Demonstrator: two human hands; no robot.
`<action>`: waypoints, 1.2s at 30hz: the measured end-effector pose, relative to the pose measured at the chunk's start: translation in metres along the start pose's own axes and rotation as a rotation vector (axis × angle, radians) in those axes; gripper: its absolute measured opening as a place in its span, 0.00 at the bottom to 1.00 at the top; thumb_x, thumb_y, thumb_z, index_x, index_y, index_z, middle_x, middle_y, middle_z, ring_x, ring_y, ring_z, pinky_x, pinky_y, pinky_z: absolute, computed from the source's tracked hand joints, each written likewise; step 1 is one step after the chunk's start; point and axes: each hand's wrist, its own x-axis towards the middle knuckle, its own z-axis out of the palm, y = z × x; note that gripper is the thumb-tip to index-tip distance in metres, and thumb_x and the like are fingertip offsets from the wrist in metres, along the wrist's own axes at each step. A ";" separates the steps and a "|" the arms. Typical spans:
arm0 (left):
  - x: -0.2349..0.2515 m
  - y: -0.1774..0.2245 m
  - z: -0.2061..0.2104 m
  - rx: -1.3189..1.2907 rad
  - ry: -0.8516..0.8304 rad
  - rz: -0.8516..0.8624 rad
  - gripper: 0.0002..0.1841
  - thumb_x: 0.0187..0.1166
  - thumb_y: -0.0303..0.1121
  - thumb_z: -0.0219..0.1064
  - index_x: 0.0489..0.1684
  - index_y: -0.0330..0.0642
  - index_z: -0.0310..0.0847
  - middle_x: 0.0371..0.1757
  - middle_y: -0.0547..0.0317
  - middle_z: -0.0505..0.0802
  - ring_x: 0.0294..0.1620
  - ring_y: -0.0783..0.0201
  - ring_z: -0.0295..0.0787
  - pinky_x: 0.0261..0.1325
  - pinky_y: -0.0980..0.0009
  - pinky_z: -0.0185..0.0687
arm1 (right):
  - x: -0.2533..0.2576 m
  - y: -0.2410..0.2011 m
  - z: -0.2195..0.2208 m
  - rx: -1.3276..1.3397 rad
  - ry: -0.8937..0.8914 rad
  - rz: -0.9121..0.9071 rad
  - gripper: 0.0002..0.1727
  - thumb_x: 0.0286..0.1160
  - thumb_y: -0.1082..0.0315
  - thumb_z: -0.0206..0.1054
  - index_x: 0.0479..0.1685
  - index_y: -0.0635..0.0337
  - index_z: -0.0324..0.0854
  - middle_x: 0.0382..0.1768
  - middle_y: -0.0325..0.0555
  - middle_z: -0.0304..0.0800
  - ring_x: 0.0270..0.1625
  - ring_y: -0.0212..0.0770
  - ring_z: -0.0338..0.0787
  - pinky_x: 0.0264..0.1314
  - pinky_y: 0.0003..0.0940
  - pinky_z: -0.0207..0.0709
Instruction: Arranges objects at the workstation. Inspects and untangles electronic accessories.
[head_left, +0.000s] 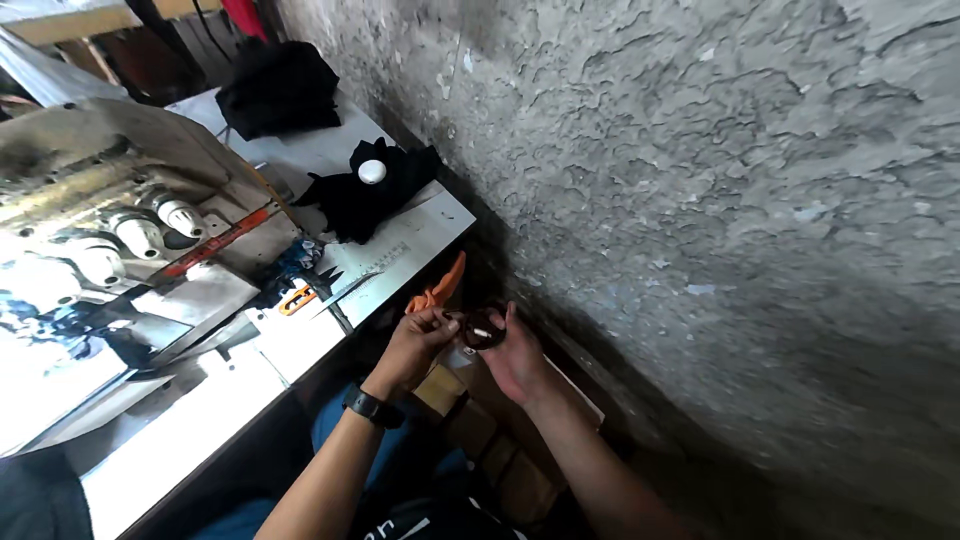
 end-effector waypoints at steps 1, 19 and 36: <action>0.000 -0.003 -0.003 -0.003 -0.057 -0.040 0.04 0.81 0.26 0.67 0.42 0.39 0.87 0.37 0.60 0.93 0.37 0.69 0.90 0.49 0.69 0.89 | 0.000 0.000 0.002 -0.009 0.001 0.011 0.32 0.98 0.49 0.30 0.47 0.61 0.78 0.43 0.46 0.89 0.50 0.40 0.91 0.60 0.39 0.85; -0.010 -0.006 0.040 0.714 0.090 0.409 0.44 0.81 0.35 0.70 0.94 0.34 0.45 0.81 0.46 0.81 0.75 0.60 0.84 0.76 0.60 0.83 | 0.010 0.001 0.015 -0.003 0.190 0.044 0.25 0.98 0.51 0.39 0.39 0.58 0.73 0.32 0.42 0.82 0.37 0.36 0.86 0.46 0.32 0.85; 0.007 0.016 -0.009 0.785 0.136 0.204 0.18 0.88 0.41 0.61 0.65 0.38 0.83 0.52 0.56 0.94 0.51 0.66 0.92 0.59 0.64 0.89 | 0.054 -0.006 0.032 0.133 -0.028 0.176 0.23 0.98 0.53 0.41 0.47 0.61 0.75 0.34 0.44 0.81 0.39 0.39 0.85 0.53 0.37 0.85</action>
